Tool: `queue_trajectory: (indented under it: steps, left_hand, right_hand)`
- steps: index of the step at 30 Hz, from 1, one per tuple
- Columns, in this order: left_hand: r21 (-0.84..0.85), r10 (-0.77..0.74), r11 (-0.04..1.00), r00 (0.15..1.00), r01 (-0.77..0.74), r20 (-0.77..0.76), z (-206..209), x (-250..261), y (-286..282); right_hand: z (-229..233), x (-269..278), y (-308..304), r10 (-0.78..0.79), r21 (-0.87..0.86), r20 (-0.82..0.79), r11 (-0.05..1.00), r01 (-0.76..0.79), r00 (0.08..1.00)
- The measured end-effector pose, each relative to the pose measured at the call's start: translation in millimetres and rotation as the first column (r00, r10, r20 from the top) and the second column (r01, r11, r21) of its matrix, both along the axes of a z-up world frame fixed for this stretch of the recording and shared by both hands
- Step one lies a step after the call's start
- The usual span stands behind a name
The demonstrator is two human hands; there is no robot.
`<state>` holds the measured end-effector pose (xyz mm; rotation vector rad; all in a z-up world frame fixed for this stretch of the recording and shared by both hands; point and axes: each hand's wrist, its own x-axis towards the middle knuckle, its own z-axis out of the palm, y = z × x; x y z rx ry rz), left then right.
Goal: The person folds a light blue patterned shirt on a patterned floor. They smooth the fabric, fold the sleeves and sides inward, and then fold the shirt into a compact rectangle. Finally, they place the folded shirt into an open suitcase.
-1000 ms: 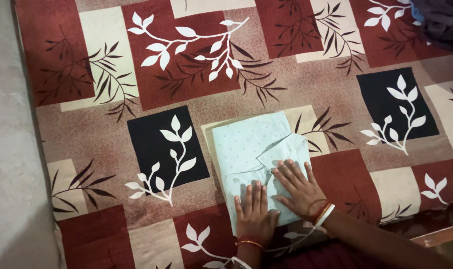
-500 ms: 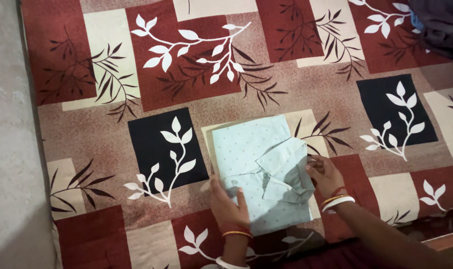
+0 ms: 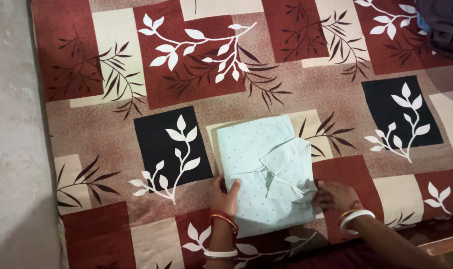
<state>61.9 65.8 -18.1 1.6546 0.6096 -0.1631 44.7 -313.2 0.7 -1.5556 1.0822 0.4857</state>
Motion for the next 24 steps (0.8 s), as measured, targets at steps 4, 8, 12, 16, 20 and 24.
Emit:
queue_trajectory:
  steps: [4,8,12,16,20,24]
  left_hand:
    - [-0.031,0.005,0.999,0.998,-0.007,-0.064,-8,8,1]
    - [0.010,-0.012,1.000,0.999,0.013,-0.052,-18,11,1]
    - [-0.043,-0.013,0.999,0.999,0.011,-0.052,-25,11,1]
    - [-0.130,0.053,0.990,0.997,-0.059,-0.051,-29,12,-3]
    - [-0.228,0.085,0.969,0.994,-0.098,-0.064,-18,20,-5]
    - [-0.416,-0.024,0.909,0.999,0.039,0.041,6,30,1]
  right_hand:
    - [-34,-17,-36,-0.062,0.504,0.065,0.863,0.021,0.996]
    - [-49,-28,-28,-0.090,0.273,-0.060,0.957,0.103,0.994]
    - [-36,-33,-2,0.010,0.349,0.105,0.936,-0.046,0.994]
    - [5,-13,38,0.009,0.364,0.071,0.931,-0.035,0.997]
    - [27,-4,61,0.076,0.363,0.142,0.924,-0.124,0.987]
    - [30,-10,66,0.051,0.233,0.225,0.967,-0.104,0.973]
